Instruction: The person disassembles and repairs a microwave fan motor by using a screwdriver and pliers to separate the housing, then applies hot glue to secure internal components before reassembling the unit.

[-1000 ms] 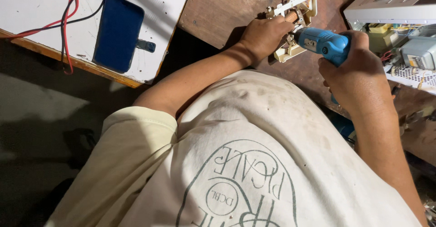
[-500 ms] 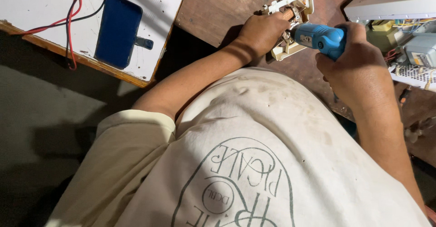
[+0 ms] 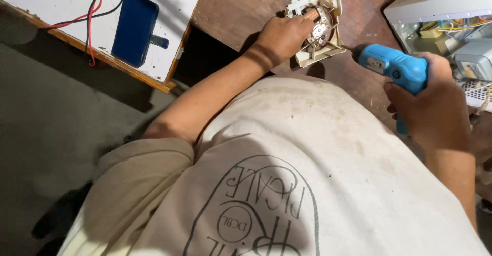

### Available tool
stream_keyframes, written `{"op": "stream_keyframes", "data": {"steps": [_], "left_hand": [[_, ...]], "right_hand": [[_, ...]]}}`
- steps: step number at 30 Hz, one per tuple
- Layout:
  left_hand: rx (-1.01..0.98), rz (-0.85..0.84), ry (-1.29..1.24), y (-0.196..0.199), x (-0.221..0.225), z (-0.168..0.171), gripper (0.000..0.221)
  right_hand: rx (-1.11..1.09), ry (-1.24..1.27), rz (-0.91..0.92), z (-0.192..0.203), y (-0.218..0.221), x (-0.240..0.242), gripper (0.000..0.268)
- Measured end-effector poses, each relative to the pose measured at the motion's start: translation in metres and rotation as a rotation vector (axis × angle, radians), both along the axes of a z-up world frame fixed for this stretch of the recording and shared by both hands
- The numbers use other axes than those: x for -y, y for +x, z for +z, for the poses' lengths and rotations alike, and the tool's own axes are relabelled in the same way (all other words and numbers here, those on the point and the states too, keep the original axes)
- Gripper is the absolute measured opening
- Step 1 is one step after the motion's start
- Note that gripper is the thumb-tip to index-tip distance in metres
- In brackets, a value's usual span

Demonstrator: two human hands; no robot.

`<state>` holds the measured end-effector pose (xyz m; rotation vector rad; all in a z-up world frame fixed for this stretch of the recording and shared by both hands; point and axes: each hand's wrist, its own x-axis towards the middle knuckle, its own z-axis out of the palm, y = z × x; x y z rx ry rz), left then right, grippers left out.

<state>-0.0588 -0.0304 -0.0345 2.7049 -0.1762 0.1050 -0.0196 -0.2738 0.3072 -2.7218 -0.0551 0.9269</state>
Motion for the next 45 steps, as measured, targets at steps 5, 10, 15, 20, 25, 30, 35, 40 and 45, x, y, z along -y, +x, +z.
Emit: {"op": "stream_keyframes", "data": {"steps": [5, 10, 15, 20, 25, 30, 35, 40, 45], "left_hand": [[0.166, 0.036, 0.152, -0.013, -0.001, -0.01, 0.025], [0.124, 0.018, 0.306, -0.014, -0.001, 0.009, 0.01], [-0.026, -0.042, 0.343, -0.017, -0.012, 0.026, 0.014], [0.206, 0.042, 0.494, -0.025, -0.013, 0.016, 0.015], [0.201, 0.05, 0.482, -0.022, -0.014, 0.025, 0.027], [0.127, 0.094, 0.298, -0.01, -0.02, 0.053, 0.03], [-0.406, 0.753, -0.205, 0.054, -0.06, 0.092, 0.028], [-0.463, 0.783, -0.227, 0.069, -0.086, 0.068, 0.024], [-0.521, 0.811, -0.252, 0.083, -0.098, 0.054, 0.025]], "right_hand": [[0.036, 0.208, -0.132, -0.035, -0.003, 0.05, 0.059], [0.033, 0.094, 0.048, -0.064, -0.001, 0.077, 0.078], [-0.018, 0.193, 0.067, -0.097, 0.0, 0.096, 0.075], [-0.005, 0.25, -0.043, -0.114, -0.001, 0.115, 0.075], [-0.086, 0.288, -0.123, -0.123, 0.001, 0.121, 0.074], [-0.072, 0.202, -0.059, -0.144, 0.003, 0.129, 0.053], [-0.135, 0.065, -0.09, -0.16, 0.003, 0.139, 0.04], [-0.131, 0.251, -0.378, -0.163, -0.001, 0.152, 0.04], [-0.075, 0.293, -0.378, -0.208, -0.007, 0.196, 0.037]]}}
